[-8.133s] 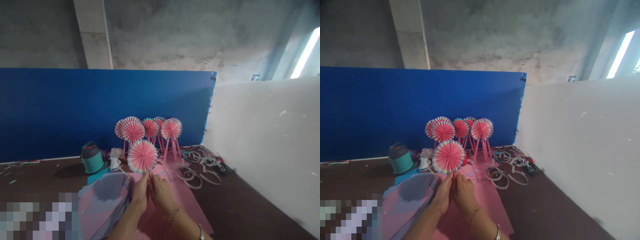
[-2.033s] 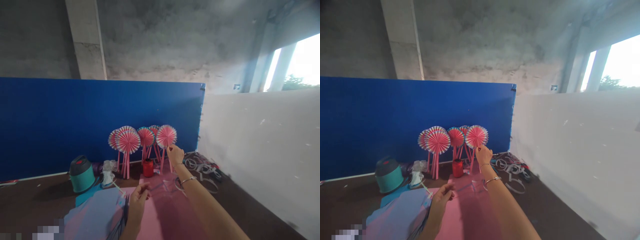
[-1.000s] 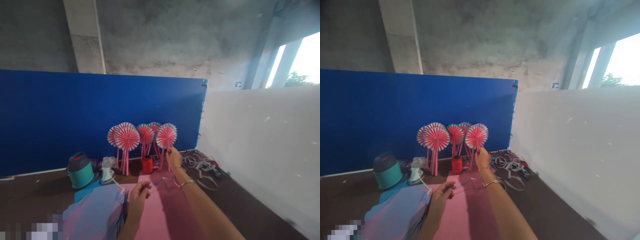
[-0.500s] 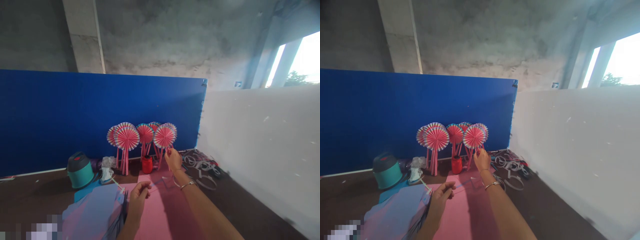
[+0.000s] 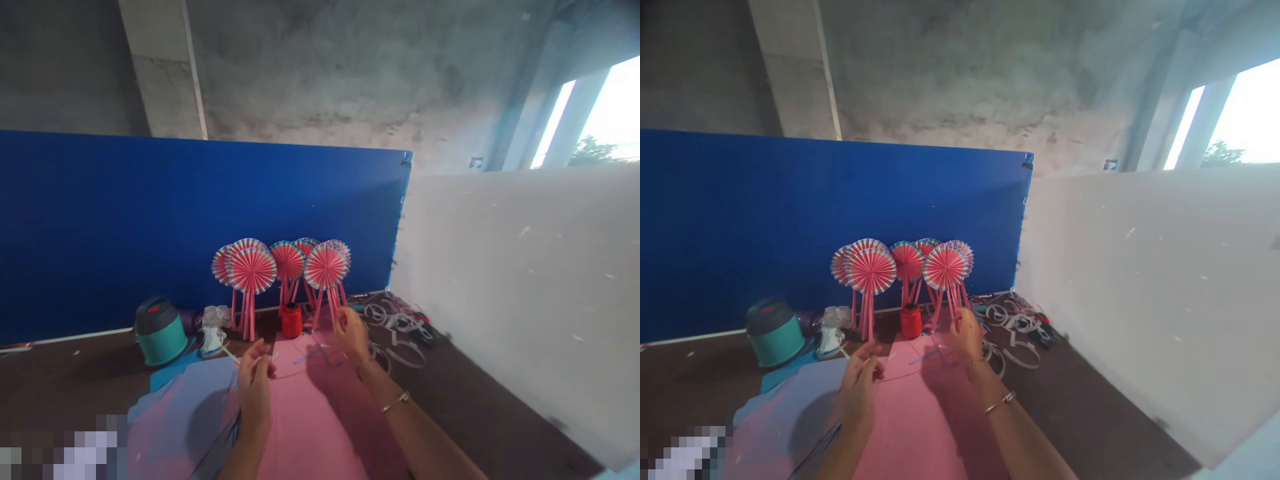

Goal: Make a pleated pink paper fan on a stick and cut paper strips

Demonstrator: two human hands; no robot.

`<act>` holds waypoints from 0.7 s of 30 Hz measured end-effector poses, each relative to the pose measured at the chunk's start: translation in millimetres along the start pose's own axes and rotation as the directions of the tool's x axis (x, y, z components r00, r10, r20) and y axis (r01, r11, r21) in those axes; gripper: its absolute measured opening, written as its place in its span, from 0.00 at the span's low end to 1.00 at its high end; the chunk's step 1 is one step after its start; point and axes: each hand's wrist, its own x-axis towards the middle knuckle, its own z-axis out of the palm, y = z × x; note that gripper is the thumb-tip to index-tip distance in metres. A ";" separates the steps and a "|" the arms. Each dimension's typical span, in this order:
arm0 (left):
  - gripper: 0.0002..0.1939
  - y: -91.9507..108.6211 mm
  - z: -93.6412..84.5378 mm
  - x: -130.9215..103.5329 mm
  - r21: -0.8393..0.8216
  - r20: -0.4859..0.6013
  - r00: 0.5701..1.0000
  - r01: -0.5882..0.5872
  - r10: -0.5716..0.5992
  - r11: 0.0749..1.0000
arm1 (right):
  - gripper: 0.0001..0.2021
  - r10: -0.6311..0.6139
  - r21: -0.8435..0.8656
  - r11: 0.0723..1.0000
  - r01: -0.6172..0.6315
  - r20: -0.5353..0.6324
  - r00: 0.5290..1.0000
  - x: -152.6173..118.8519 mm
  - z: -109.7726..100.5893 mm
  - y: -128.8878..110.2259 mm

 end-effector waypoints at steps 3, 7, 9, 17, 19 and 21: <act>0.19 13.1 1.7 -0.4 -0.083 -0.094 0.995 -0.019 0.011 0.996 | 0.15 -0.042 -0.040 0.998 0.051 0.200 0.979 -16.6 0.0 -4.0; 0.20 26.0 4.1 -3.1 -0.127 -0.096 0.994 0.041 -0.053 0.991 | 0.10 -0.129 -0.056 0.986 0.156 0.334 0.934 -39.2 -0.5 -14.5; 0.21 30.9 6.4 -4.1 -0.086 -0.055 0.993 0.101 -0.106 0.991 | 0.09 -0.181 -0.051 0.975 0.215 0.370 0.911 -47.9 -2.3 -19.3; 0.15 48.1 -2.8 -11.2 0.456 0.464 0.877 -0.117 -0.123 0.882 | 0.08 -0.248 -0.029 0.955 0.294 0.462 0.851 -56.2 -9.7 -16.1; 0.16 31.3 -20.4 -16.2 0.541 0.674 0.729 -0.376 -0.120 0.753 | 0.09 -0.240 -0.032 0.958 0.286 0.460 0.855 -55.9 -10.1 -13.8; 0.29 4.1 -40.8 -22.4 0.488 0.841 0.525 -0.633 -0.129 0.601 | 0.09 -0.226 -0.038 0.962 0.270 0.448 0.865 -56.2 -10.1 -12.7</act>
